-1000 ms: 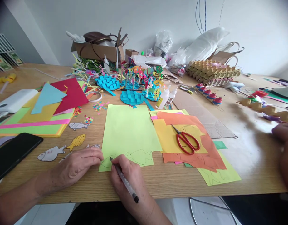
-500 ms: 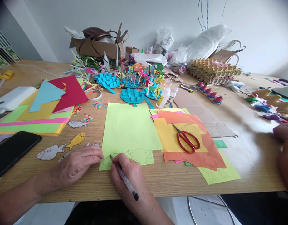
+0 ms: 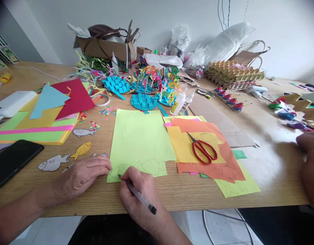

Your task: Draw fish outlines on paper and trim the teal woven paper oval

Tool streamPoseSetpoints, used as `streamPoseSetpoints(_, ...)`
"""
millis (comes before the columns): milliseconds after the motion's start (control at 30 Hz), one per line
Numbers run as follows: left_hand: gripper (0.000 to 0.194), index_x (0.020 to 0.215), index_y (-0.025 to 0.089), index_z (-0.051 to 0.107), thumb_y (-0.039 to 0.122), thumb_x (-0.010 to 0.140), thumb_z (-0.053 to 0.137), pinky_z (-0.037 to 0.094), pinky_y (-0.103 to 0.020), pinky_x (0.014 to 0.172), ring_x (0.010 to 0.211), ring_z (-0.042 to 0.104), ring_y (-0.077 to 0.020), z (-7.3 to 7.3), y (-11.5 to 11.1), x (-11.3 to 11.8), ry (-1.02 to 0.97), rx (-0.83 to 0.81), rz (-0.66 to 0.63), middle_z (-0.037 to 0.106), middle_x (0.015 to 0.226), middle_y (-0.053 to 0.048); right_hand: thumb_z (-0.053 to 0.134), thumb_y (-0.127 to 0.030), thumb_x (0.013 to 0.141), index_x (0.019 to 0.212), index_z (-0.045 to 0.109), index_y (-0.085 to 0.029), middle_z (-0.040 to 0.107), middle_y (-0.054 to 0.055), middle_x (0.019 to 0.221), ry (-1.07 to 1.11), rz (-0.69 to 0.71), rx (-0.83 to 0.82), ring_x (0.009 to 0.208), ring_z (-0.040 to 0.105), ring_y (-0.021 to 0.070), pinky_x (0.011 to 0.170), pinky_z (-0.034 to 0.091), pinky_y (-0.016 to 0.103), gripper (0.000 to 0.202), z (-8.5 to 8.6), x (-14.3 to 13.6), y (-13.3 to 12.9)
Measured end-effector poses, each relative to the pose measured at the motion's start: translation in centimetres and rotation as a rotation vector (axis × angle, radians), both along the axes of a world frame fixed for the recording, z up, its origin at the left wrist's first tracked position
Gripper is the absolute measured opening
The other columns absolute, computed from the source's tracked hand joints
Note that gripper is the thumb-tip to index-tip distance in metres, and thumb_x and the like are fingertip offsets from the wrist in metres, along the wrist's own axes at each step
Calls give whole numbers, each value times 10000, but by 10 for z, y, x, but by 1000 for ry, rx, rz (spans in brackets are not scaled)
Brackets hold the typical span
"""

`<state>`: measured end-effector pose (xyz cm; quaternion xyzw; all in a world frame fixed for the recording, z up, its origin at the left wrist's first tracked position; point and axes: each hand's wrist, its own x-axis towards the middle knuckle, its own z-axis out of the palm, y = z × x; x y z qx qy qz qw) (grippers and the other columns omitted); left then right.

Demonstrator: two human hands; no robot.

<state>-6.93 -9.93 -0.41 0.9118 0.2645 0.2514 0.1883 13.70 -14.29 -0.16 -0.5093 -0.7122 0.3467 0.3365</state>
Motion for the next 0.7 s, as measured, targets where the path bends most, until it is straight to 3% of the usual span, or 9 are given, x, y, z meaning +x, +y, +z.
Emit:
streamPoseSetpoints(367, 313, 810, 139, 591, 54, 918, 310, 487, -301, 841, 838, 594, -149, 4, 0, 3, -22, 27, 3, 652, 869, -59, 450, -122, 754, 667, 475, -190, 406, -78, 497, 24, 5, -17, 435, 372, 68, 450, 311, 165, 113, 4, -1, 0)
streamPoseSetpoints(533, 316, 814, 133, 591, 56, 921, 303, 476, -307, 858, 853, 596, -157, 5, 0, 2, -7, 20, 1, 654, 885, -67, 466, -146, 808, 795, 525, -192, 510, -71, 541, 42, -63, -15, 463, 453, 74, 474, 347, 162, 76, -6, -2, 0)
streamPoseSetpoints(700, 316, 832, 137, 592, 69, 932, 300, 464, -308, 876, 890, 587, -159, 0, -1, 0, -1, 4, 0, 646, 929, -69, 484, -128, 795, 799, 545, -192, 557, -60, 566, -3, -83, 1, 480, 501, 76, 482, 359, 163, 88, -9, -5, 2)
